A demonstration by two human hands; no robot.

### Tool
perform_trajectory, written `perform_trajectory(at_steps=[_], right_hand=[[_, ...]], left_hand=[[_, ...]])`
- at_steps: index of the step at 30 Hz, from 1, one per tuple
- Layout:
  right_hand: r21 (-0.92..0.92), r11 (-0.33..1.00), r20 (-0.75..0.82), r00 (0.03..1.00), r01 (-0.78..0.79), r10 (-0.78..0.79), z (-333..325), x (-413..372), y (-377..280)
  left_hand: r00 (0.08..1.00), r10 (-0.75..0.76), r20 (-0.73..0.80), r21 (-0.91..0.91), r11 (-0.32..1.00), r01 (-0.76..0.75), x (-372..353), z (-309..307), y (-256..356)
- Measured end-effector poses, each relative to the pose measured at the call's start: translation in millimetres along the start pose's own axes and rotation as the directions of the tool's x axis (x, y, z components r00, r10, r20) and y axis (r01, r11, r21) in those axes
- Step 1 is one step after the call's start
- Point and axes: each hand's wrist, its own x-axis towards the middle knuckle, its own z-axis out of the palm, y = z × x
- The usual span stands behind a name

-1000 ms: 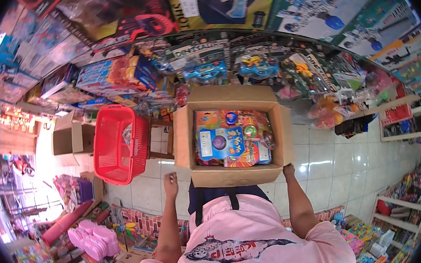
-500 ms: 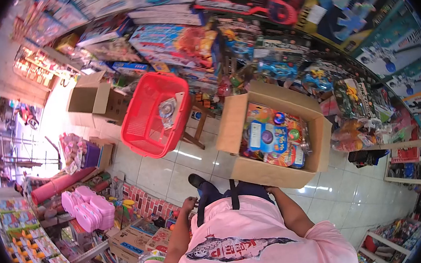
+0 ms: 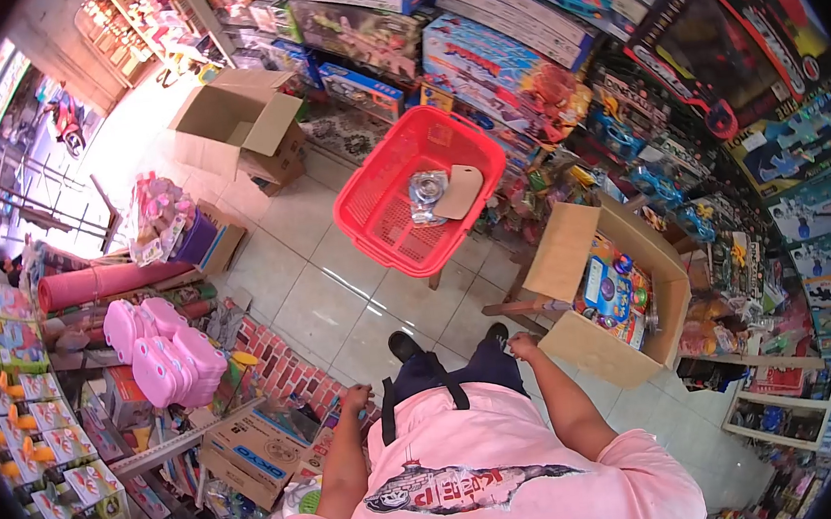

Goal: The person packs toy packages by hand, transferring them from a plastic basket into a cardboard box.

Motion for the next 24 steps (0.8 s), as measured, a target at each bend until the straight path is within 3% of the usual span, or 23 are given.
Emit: perform_trajectory(at_steps=[2,4,6,10,12,14,15,16,19,21,22,23,24], right_hand=[[-0.016,0.999,-0.025,0.999,0.038,-0.038,7,6,-15],[-0.121,0.973,-0.060,0.977,0.195,-0.204,16,15,-25],[-0.088,0.983,-0.044,0.985,0.164,-0.168,8,-3,-52],[0.139,0.989,0.010,0.998,0.060,-0.062,-9,-18,-97],[0.236,0.971,0.004,0.999,0.043,-0.045,-15,-10,-112],[0.424,0.900,-0.100,0.993,0.101,-0.064,-23,5,-129],[0.432,0.897,-0.097,0.994,0.093,-0.057,-30,10,-140],[0.459,0.866,-0.211,0.971,0.200,-0.113,-40,13,-154],[0.513,0.693,-0.571,0.804,0.506,-0.165,-66,42,-200],[0.144,0.795,-0.819,0.522,0.589,-0.238,-99,27,-252],[0.154,0.793,-0.820,0.525,0.589,-0.230,-114,17,-281],[0.118,0.747,-0.876,0.423,0.654,-0.232,-127,7,-307],[0.076,0.702,-0.921,0.320,0.708,-0.223,-135,-1,-329]], left_hand=[[0.999,0.017,-0.035,-0.006,1.000,-0.017,25,-19,-47],[0.998,0.030,-0.061,-0.005,1.000,-0.030,29,-28,-67],[0.995,-0.051,-0.082,-0.057,0.997,0.046,27,-33,-77],[0.995,-0.037,-0.093,-0.027,0.999,0.035,21,-40,-53],[0.993,0.029,-0.118,0.117,0.993,-0.015,26,-48,-21],[0.935,0.304,-0.184,0.142,0.949,-0.281,10,-61,36],[0.916,0.347,-0.202,0.108,0.937,-0.332,19,-70,61],[0.894,0.390,-0.223,0.077,0.921,-0.383,28,-79,84],[0.691,0.626,-0.363,0.013,0.745,-0.667,22,-101,186],[0.589,0.672,-0.449,0.072,0.684,-0.726,-6,-110,266],[0.545,0.675,-0.497,0.108,0.672,-0.733,-22,-111,307],[0.544,0.680,-0.492,0.120,0.672,-0.731,-41,-109,346],[0.486,0.700,-0.523,0.125,0.627,-0.769,-61,-105,381]])
